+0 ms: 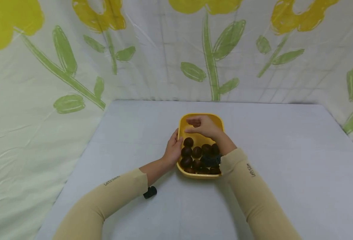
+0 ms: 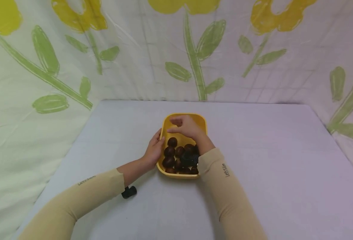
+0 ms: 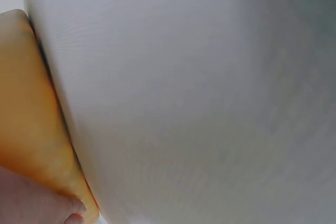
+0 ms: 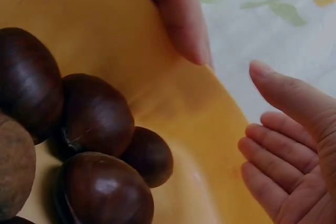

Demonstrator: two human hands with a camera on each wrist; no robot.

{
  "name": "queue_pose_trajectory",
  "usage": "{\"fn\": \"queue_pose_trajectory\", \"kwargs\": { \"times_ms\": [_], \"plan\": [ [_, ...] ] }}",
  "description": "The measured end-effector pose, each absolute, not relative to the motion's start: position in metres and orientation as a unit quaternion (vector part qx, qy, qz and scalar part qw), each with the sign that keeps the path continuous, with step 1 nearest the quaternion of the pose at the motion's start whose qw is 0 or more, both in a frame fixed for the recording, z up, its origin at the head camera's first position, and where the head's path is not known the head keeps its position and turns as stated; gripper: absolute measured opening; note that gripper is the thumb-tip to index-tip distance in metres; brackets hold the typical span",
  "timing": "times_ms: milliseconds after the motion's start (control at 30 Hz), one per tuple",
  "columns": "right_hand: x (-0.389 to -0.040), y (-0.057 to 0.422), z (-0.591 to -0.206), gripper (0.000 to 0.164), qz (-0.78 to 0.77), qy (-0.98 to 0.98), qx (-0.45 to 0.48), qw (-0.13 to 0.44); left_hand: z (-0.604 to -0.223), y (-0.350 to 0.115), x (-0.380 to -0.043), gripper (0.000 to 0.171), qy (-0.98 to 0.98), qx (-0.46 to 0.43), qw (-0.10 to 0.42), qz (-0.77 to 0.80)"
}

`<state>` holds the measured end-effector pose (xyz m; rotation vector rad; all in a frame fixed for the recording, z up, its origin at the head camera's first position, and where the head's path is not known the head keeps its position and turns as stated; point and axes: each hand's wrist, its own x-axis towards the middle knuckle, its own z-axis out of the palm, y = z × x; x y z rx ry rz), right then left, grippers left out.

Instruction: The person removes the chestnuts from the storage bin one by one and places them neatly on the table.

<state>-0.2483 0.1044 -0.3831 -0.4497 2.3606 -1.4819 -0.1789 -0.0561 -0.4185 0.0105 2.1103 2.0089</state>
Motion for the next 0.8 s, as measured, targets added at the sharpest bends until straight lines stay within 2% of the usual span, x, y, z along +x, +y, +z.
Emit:
{"fn": "queue_pose_trajectory", "kwargs": {
  "times_ms": [400,567,800],
  "plan": [
    [-0.244,0.097,-0.395,0.048,-0.433,0.835,-0.240,0.239,-0.411,-0.056,-0.176,0.051,0.723,0.010,0.113,0.682],
    [-0.243,0.096,-0.400,0.042,-0.411,0.840,-0.270,0.229,-0.420,-0.056,-0.178,0.050,0.725,0.013,0.101,0.681],
    [-0.246,0.096,-0.404,0.036,-0.369,0.861,-0.280,0.208,-0.402,-0.055,-0.172,0.050,0.715,0.003,0.115,0.690]
  ]
}}
